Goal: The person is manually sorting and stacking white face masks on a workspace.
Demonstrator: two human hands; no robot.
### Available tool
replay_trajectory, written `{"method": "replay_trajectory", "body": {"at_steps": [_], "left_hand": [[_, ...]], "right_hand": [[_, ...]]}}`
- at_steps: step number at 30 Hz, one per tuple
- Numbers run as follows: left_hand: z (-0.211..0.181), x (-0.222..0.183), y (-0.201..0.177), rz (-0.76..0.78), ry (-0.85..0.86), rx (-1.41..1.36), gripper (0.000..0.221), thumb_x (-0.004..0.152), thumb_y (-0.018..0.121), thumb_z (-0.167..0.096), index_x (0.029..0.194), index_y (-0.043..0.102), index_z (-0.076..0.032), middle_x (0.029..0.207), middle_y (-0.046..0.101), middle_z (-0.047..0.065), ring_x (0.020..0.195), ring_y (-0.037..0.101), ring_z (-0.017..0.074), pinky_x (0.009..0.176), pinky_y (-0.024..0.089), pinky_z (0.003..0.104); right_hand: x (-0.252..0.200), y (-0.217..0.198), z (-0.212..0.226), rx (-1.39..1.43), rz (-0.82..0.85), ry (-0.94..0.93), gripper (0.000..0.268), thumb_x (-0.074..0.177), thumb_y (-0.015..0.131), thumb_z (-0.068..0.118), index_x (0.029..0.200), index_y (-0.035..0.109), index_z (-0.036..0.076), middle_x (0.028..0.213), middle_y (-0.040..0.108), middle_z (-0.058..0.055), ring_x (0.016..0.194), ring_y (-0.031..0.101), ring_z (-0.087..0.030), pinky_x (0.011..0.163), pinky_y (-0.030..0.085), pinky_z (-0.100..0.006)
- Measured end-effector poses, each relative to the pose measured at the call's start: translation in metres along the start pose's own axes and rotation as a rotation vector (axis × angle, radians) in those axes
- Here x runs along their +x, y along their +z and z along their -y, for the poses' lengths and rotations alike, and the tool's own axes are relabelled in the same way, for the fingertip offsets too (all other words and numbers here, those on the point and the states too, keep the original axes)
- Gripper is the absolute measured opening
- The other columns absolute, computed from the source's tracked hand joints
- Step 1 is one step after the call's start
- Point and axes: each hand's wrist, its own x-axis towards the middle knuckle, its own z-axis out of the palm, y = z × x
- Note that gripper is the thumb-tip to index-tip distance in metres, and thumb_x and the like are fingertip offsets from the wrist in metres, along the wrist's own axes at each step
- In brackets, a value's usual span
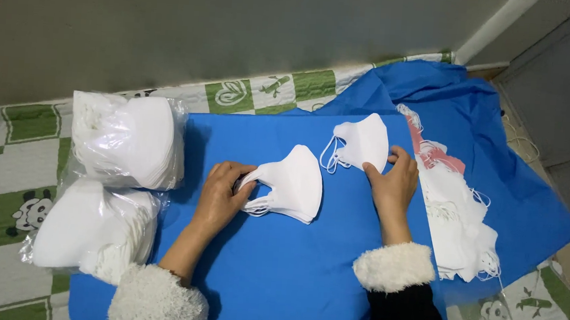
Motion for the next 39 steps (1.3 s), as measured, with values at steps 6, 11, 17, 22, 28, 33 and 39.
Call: {"method": "replay_trajectory", "body": {"at_steps": [6, 11, 17, 22, 28, 33, 39], "left_hand": [[-0.001, 0.0, -0.001, 0.013, -0.007, -0.008, 0.032, 0.086, 0.079, -0.011, 0.117, 0.076, -0.013, 0.098, 0.071, 0.01, 0.101, 0.065, 0.0286, 0.096, 0.051, 0.04], [-0.005, 0.003, -0.002, 0.022, -0.023, -0.012, 0.03, 0.087, 0.077, -0.01, 0.117, 0.076, -0.012, 0.097, 0.071, 0.009, 0.1, 0.065, 0.0278, 0.096, 0.051, 0.04], [-0.011, 0.002, -0.004, 0.018, -0.036, 0.003, 0.03, 0.086, 0.078, -0.012, 0.116, 0.077, -0.012, 0.097, 0.071, 0.01, 0.1, 0.065, 0.0288, 0.095, 0.052, 0.041], [-0.008, 0.003, -0.003, 0.009, -0.01, 0.011, 0.031, 0.086, 0.078, -0.014, 0.117, 0.077, -0.014, 0.098, 0.073, 0.009, 0.102, 0.066, 0.0291, 0.097, 0.052, 0.041], [-0.013, 0.003, -0.003, 0.009, -0.027, 0.012, 0.034, 0.085, 0.08, -0.016, 0.119, 0.076, -0.015, 0.099, 0.073, 0.009, 0.103, 0.066, 0.0279, 0.096, 0.052, 0.041], [-0.012, 0.003, -0.004, 0.011, -0.025, 0.008, 0.038, 0.084, 0.081, -0.019, 0.121, 0.075, -0.017, 0.102, 0.073, 0.007, 0.102, 0.066, 0.026, 0.095, 0.053, 0.039], [-0.031, 0.004, -0.016, -0.021, -0.03, -0.233, 0.058, 0.087, 0.078, -0.029, 0.14, 0.062, -0.012, 0.128, 0.061, 0.018, 0.121, 0.057, 0.039, 0.106, 0.043, 0.054]], "right_hand": [[0.006, -0.004, -0.004, 0.0, 0.09, 0.02, 0.081, 0.088, 0.079, 0.017, 0.153, 0.036, -0.006, 0.119, 0.056, -0.022, 0.125, 0.048, -0.04, 0.109, 0.032, -0.056], [-0.005, -0.018, 0.014, 0.043, 0.095, 0.039, 0.072, 0.09, 0.077, 0.014, 0.15, 0.041, -0.006, 0.11, 0.059, -0.02, 0.118, 0.053, -0.037, 0.105, 0.038, -0.053], [-0.02, -0.026, 0.033, 0.066, -0.014, -0.034, 0.05, 0.09, 0.074, 0.005, 0.136, 0.057, -0.002, 0.118, 0.049, -0.019, 0.12, 0.051, -0.038, 0.102, 0.045, -0.05], [-0.014, -0.012, 0.008, 0.08, -0.227, -0.188, 0.013, 0.094, 0.075, 0.009, 0.103, 0.068, 0.003, 0.099, 0.055, -0.01, 0.086, 0.063, -0.028, 0.077, 0.055, -0.04], [-0.006, -0.011, -0.017, 0.207, -0.325, -0.247, 0.003, 0.094, 0.076, 0.007, 0.097, 0.077, 0.007, 0.082, 0.063, -0.007, 0.072, 0.061, -0.017, 0.067, 0.05, -0.028], [-0.004, -0.027, -0.02, 0.352, -0.218, -0.05, 0.013, 0.097, 0.067, 0.002, 0.107, 0.074, 0.005, 0.083, 0.069, -0.011, 0.066, 0.059, -0.016, 0.06, 0.05, -0.03], [-0.024, -0.063, 0.002, 0.682, -0.122, -0.115, 0.019, 0.096, 0.061, -0.003, 0.116, 0.062, 0.0, 0.082, 0.065, -0.013, 0.058, 0.051, -0.012, 0.052, 0.045, -0.024]]}}
